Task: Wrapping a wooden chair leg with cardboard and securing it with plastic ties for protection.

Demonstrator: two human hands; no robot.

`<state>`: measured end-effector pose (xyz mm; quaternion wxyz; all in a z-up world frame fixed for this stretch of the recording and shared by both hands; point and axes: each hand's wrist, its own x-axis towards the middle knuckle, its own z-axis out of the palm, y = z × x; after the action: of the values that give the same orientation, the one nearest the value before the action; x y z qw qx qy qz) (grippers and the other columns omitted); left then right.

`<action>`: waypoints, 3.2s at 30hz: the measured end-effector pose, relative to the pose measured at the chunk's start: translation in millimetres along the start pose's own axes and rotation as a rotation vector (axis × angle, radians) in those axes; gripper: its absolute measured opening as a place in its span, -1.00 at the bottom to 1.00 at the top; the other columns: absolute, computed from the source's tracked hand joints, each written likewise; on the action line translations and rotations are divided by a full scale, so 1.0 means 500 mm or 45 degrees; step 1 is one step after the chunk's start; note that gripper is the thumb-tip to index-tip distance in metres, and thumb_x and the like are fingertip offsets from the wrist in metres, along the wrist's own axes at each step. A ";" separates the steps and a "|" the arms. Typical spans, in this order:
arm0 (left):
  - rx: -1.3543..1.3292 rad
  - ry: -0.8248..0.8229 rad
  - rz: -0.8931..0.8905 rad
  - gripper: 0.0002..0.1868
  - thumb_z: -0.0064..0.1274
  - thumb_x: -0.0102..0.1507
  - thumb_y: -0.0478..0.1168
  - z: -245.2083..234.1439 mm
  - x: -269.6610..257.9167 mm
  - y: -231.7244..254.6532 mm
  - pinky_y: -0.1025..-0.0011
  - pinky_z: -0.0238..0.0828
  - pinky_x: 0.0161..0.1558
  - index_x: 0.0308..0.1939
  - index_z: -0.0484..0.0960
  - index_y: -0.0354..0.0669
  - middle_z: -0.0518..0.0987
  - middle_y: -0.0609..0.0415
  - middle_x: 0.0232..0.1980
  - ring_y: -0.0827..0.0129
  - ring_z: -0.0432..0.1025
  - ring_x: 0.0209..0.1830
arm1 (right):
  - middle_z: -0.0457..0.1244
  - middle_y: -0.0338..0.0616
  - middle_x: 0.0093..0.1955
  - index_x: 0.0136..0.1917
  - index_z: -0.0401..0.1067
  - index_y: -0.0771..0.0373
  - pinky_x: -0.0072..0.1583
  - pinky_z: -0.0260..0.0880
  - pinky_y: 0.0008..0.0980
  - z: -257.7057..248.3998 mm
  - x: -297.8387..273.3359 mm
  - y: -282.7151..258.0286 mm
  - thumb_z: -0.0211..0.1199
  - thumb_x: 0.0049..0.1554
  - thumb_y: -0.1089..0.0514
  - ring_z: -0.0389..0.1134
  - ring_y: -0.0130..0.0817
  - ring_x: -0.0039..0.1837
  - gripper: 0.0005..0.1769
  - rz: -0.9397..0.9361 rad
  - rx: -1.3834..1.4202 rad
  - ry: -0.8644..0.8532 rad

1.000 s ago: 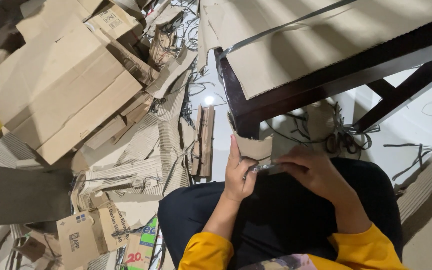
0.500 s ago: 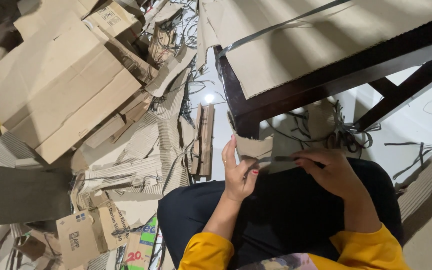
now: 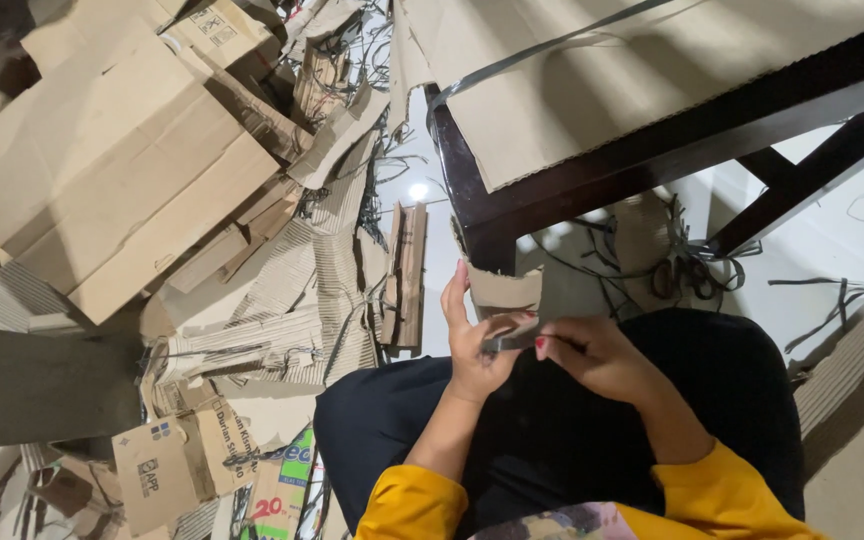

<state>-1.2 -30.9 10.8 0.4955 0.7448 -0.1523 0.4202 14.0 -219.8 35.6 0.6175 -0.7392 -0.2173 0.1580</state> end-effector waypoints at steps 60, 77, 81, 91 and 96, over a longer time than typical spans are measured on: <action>0.193 -0.071 -0.048 -0.71 0.19 0.23 -0.10 -0.002 -0.022 -0.008 -0.06 0.14 0.45 0.04 0.72 0.13 0.07 -0.28 0.61 -0.11 0.12 0.53 | 0.14 -0.11 -0.43 0.01 0.47 0.30 -0.42 0.21 -0.39 -0.049 -0.017 -0.016 0.10 0.25 0.30 0.12 -0.45 -0.47 -0.87 0.351 0.198 0.731; 0.554 0.178 0.045 -0.65 0.33 0.16 -0.40 0.061 -0.011 -0.037 0.25 0.24 0.18 -0.07 0.73 0.14 0.16 -0.05 0.25 0.08 0.14 0.15 | 0.31 -0.08 -0.25 0.02 0.59 0.36 -0.18 0.24 -0.42 -0.045 0.046 -0.042 0.39 0.31 0.34 0.24 -0.40 -0.23 -0.98 -0.107 -0.465 1.033; 0.524 0.243 0.135 -0.71 0.31 0.21 -0.34 0.068 -0.006 -0.046 0.23 0.25 0.09 -0.12 0.71 0.24 0.16 -0.02 0.22 0.05 0.15 0.09 | 0.38 0.05 -0.20 0.00 0.61 0.29 -0.15 0.41 -0.25 0.000 0.069 -0.063 0.35 0.31 0.27 0.39 -0.29 -0.12 -0.94 -0.104 -0.364 1.009; 0.374 0.254 0.151 -0.77 0.34 0.22 -0.25 0.041 0.004 -0.037 0.24 0.22 0.07 -0.18 0.65 0.25 0.18 0.03 0.17 0.06 0.18 0.09 | 0.38 0.01 -0.17 0.05 0.61 0.24 -0.29 0.40 -0.33 0.036 0.131 -0.077 0.26 0.33 0.37 0.41 -0.16 -0.26 -0.86 -0.378 -0.462 0.913; 0.285 0.311 0.079 -0.63 0.39 0.15 -0.31 0.053 0.001 -0.052 0.22 0.25 0.02 -0.19 0.44 0.02 0.19 0.04 0.11 0.09 0.20 0.06 | 0.37 -0.04 -0.19 0.04 0.56 0.26 -0.28 0.36 -0.38 0.026 0.124 -0.049 0.32 0.26 0.42 0.38 -0.34 -0.25 -0.87 -0.358 -0.353 0.863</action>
<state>28.2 -41.8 -8.6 0.4111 0.7335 -0.0660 0.5372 57.5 -173.2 59.6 0.5641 -0.7890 -0.1194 -0.2122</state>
